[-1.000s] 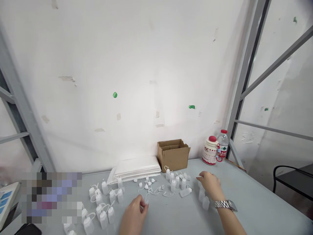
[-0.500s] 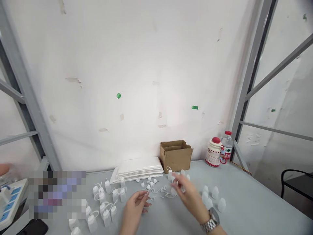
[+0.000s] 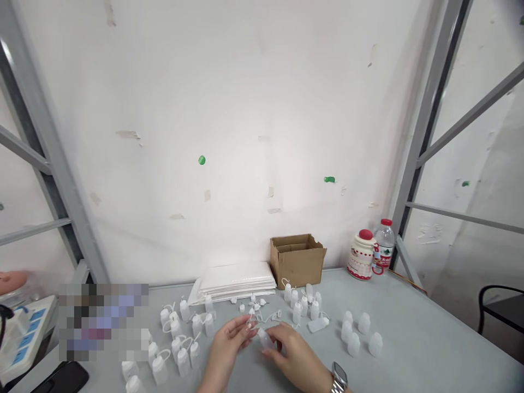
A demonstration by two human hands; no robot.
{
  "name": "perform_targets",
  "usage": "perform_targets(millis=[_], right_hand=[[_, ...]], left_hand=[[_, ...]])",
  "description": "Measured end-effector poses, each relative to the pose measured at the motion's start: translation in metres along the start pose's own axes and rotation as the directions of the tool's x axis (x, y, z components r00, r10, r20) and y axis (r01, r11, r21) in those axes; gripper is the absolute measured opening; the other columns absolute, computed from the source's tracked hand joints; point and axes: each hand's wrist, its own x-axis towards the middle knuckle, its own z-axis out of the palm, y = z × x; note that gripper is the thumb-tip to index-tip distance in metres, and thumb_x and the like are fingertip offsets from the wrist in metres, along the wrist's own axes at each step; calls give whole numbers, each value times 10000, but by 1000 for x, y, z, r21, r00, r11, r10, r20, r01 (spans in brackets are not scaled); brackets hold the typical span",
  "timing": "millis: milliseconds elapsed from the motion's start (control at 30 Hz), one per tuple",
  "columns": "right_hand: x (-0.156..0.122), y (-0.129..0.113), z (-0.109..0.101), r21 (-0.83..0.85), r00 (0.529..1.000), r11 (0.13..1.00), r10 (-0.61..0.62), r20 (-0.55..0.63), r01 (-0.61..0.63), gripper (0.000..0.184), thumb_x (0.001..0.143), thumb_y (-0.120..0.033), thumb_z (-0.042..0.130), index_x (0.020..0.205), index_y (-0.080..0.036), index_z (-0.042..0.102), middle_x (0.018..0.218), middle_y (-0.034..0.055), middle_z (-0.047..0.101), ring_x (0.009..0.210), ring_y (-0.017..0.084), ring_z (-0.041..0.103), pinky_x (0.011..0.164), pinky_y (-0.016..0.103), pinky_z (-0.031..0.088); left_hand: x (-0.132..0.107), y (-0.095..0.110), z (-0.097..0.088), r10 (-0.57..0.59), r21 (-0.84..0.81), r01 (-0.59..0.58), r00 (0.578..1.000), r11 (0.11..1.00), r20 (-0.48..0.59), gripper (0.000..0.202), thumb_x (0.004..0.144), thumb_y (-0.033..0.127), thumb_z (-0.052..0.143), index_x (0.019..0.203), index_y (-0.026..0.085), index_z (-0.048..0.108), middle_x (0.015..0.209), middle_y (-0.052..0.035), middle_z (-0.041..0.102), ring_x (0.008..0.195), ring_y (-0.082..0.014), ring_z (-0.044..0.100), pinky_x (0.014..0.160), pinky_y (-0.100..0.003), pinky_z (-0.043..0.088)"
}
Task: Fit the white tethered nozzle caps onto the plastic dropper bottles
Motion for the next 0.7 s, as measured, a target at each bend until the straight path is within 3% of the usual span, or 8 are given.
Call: perform_targets(millis=[167, 333, 533, 700], right_hand=[[-2, -5, 0, 20, 1000, 1000, 20, 1, -20, 172, 790, -269, 556, 924, -197, 636, 788, 30, 641, 714, 167, 547, 668, 248, 400], [-2, -5, 3, -22, 999, 999, 44, -27, -45, 143, 766, -290, 585, 851, -192, 646, 773, 30, 649, 709, 171, 554, 656, 246, 395], [0, -3, 4, -69, 994, 995, 64, -89, -71, 143, 771, -305, 570, 824, -190, 636, 753, 29, 645, 683, 173, 549, 624, 246, 390], [0, -4, 6, -75, 995, 995, 51, -91, -58, 129, 751, -272, 594, 840, -190, 640, 780, 37, 653, 706, 183, 557, 645, 252, 393]], left_hand=[[-2, -2, 2, 10, 39, -12, 999, 999, 48, 480, 383, 459, 786, 761, 175, 706, 832, -106, 749, 794, -266, 678, 790, -378, 483], [-4, -1, 7, 88, 75, -97, 990, 993, 107, 440, 390, 476, 770, 724, 193, 725, 823, -88, 751, 847, -278, 661, 824, -400, 476], [-9, 1, 12, 141, 61, -151, 981, 987, 133, 473, 471, 516, 727, 811, 187, 729, 927, -98, 733, 918, -289, 636, 845, -402, 469], [-10, 0, 13, 166, 99, -178, 979, 979, 120, 448, 471, 519, 717, 765, 182, 731, 884, -96, 742, 893, -285, 639, 833, -397, 470]])
